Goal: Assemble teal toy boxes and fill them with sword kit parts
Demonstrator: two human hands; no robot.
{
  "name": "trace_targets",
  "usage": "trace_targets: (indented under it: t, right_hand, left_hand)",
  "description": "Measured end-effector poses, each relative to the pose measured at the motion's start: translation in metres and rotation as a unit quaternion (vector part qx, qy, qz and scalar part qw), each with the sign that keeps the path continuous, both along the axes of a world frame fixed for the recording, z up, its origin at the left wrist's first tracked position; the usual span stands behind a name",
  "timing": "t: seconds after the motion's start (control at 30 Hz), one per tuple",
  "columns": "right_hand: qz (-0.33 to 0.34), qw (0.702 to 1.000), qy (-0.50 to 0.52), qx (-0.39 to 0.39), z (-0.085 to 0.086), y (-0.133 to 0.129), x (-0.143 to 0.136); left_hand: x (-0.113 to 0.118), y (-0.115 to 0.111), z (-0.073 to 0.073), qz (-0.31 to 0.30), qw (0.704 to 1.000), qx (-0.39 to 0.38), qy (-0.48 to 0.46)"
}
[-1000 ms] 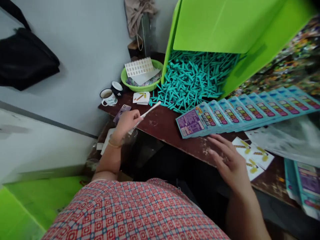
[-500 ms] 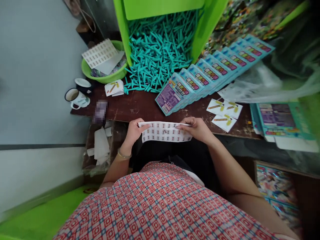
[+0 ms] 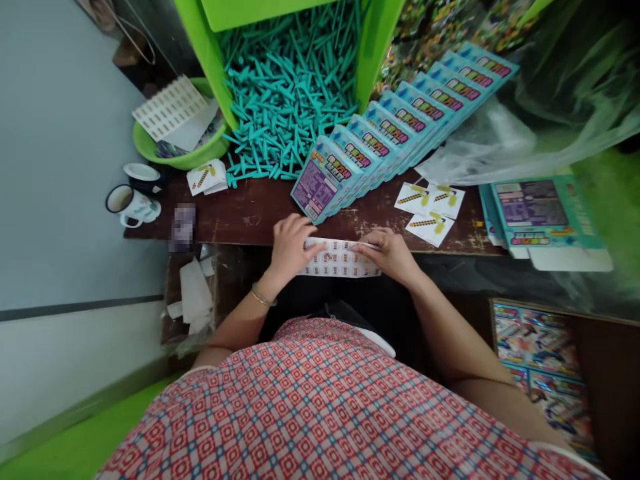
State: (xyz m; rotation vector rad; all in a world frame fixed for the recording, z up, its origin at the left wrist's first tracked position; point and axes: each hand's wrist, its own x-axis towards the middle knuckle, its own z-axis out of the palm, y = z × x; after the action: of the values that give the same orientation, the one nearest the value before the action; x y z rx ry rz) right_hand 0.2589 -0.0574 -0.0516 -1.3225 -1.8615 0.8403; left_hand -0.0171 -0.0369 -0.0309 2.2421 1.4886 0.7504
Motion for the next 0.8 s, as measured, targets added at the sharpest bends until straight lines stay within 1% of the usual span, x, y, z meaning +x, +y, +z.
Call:
trace_targets:
  t: [0.03,0.1,0.2,0.23,0.3,0.37,0.5,0.6,0.67,0.7,0.73,0.8]
  right_hand:
    - [-0.002,1.000,0.002,0.000,-0.003,0.000,0.001]
    - [-0.011,1.000,0.007,-0.011,-0.011,-0.001,0.005]
    - [-0.016,0.999,0.001,-0.042,-0.021,-0.003,0.016]
    - [-0.018,0.999,-0.011,-0.042,-0.023,-0.004,0.020]
    - [-0.023,0.999,-0.041,-0.016,-0.022,-0.005,0.026]
    - [-0.023,0.997,-0.065,0.033,-0.015,-0.004,0.028]
    - [0.027,0.991,-0.089,0.099,0.008,-0.005,0.019]
    - [0.078,0.987,-0.053,0.130,0.031,-0.016,0.012]
    - [0.110,0.985,-0.006,0.129,0.044,-0.025,0.009]
    - [0.113,0.986,0.004,0.121,0.048,-0.027,0.007]
    - [0.107,0.988,0.001,0.111,0.050,-0.027,0.004]
    - [0.085,0.992,-0.029,0.084,0.048,-0.024,-0.003]
  left_hand:
    - [0.008,-0.002,0.000,-0.036,0.999,-0.029,0.005]
    - [0.020,-0.004,-0.003,-0.072,0.993,-0.094,-0.014]
    - [0.024,-0.002,-0.008,-0.078,0.980,-0.170,-0.061]
    - [0.022,-0.001,-0.008,-0.079,0.976,-0.190,-0.073]
    - [0.019,0.004,-0.006,-0.078,0.968,-0.222,-0.090]
    - [0.018,0.007,-0.003,-0.079,0.963,-0.235,-0.102]
    - [0.017,0.010,0.001,-0.080,0.957,-0.249,-0.125]
    - [0.012,0.012,-0.002,-0.060,0.953,-0.266,-0.134]
    - [0.007,0.012,-0.003,-0.049,0.955,-0.263,-0.131]
    - [0.005,0.012,-0.003,-0.050,0.956,-0.258,-0.128]
    - [0.005,0.012,-0.003,-0.054,0.958,-0.252,-0.125]
    - [0.007,0.010,0.000,-0.074,0.959,-0.242,-0.128]
